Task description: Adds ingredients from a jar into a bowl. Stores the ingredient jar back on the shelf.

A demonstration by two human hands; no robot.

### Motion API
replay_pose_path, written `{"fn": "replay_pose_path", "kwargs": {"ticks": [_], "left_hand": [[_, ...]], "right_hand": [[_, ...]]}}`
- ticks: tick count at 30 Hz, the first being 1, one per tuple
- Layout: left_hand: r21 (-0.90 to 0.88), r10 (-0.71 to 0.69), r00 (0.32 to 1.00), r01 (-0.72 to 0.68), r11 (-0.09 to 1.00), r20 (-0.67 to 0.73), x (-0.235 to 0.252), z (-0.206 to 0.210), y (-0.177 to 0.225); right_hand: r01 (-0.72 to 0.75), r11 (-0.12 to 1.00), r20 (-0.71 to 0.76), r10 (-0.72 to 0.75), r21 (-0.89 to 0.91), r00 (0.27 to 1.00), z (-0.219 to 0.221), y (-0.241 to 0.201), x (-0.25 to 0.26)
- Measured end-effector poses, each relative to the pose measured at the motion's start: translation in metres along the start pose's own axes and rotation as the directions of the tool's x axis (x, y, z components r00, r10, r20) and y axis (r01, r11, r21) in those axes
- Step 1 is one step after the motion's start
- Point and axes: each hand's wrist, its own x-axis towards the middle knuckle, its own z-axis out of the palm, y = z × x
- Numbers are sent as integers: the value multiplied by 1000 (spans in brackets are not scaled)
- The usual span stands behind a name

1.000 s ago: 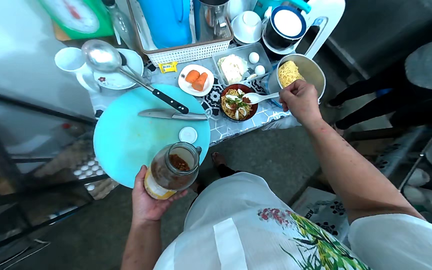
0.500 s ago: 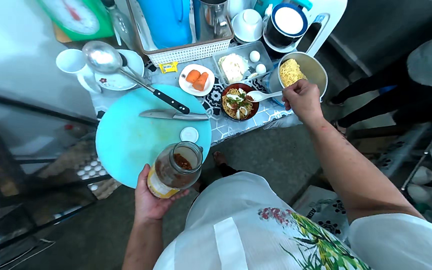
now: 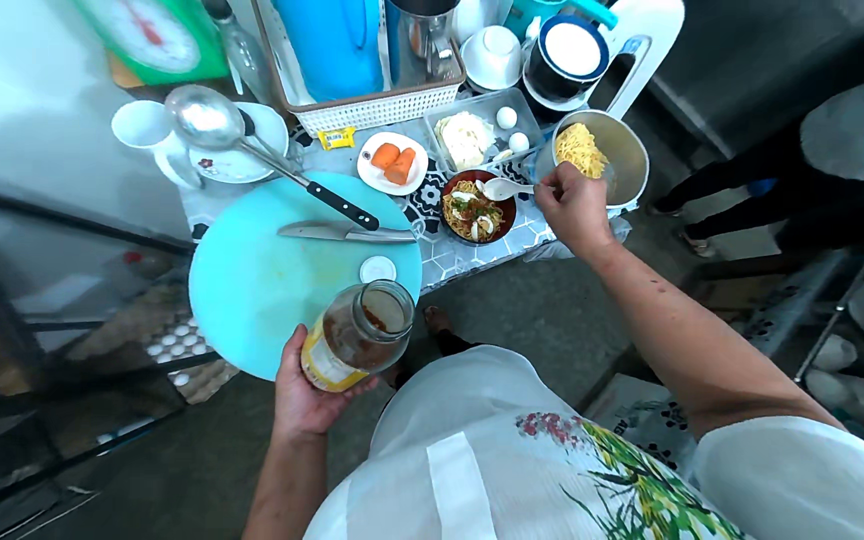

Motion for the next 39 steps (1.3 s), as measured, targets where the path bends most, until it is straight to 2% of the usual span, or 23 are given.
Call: {"fn": "replay_pose_path", "kwargs": {"ticks": [5, 9, 12, 15, 17, 18, 21, 23, 24, 26, 29, 33, 35, 37, 39], "left_hand": [[13, 15, 996, -14, 1000, -87, 2, 4, 0], [-22, -12, 992, 9, 1000, -128, 8, 0, 2], [-60, -38, 985, 28, 998, -166, 13, 0, 4], [-82, -39, 993, 30, 996, -109, 16, -1, 5], [-84, -34, 998, 29, 996, -58, 15, -1, 5], [-85, -32, 999, 29, 996, -33, 14, -2, 4], [-106, -22, 996, 31, 994, 82, 10, -8, 3], [-153, 22, 975, 12, 988, 220, 7, -18, 2], [-185, 47, 963, 3, 983, 266, 5, -23, 2], [-210, 89, 952, -27, 977, 294, 0, -30, 5], [-210, 169, 936, -106, 972, 310, -8, -43, 8], [-205, 253, 924, -199, 958, 288, -15, -54, 6], [-220, 281, 913, -221, 950, 297, -17, -60, 2], [-224, 300, 911, -241, 944, 283, -19, -66, -2], [-225, 306, 931, -260, 939, 201, -24, -69, -6]], "right_hand": [[-26, 999, 10, 26, -20, 1000, -11, -5, -3], [-82, 982, 94, 66, 171, 993, -52, -35, -12], [-27, 919, 147, -35, 394, 988, -82, -72, -23], [126, 865, 172, -235, 485, 957, -91, -111, -33], [338, 815, 178, -463, 470, 868, -85, -132, -36], [474, 760, 179, -594, 446, 784, -77, -140, -36], [808, 480, 213, -877, 342, 431, -50, -162, -39], [919, 275, 226, -950, 283, 215, -34, -175, -43], [946, 188, 220, -967, 264, 130, -29, -182, -45], [972, 68, 213, -977, 226, 18, -24, -196, -45], [979, -5, 268, -961, 202, -60, -21, -216, -44], [965, -26, 275, -956, 260, -100, -11, -235, -56], [937, 13, 292, -952, 348, -95, 4, -238, -64], [886, 105, 324, -945, 451, -53, 20, -240, -69], [834, 185, 365, -931, 520, -21, 29, -242, -70]]}}
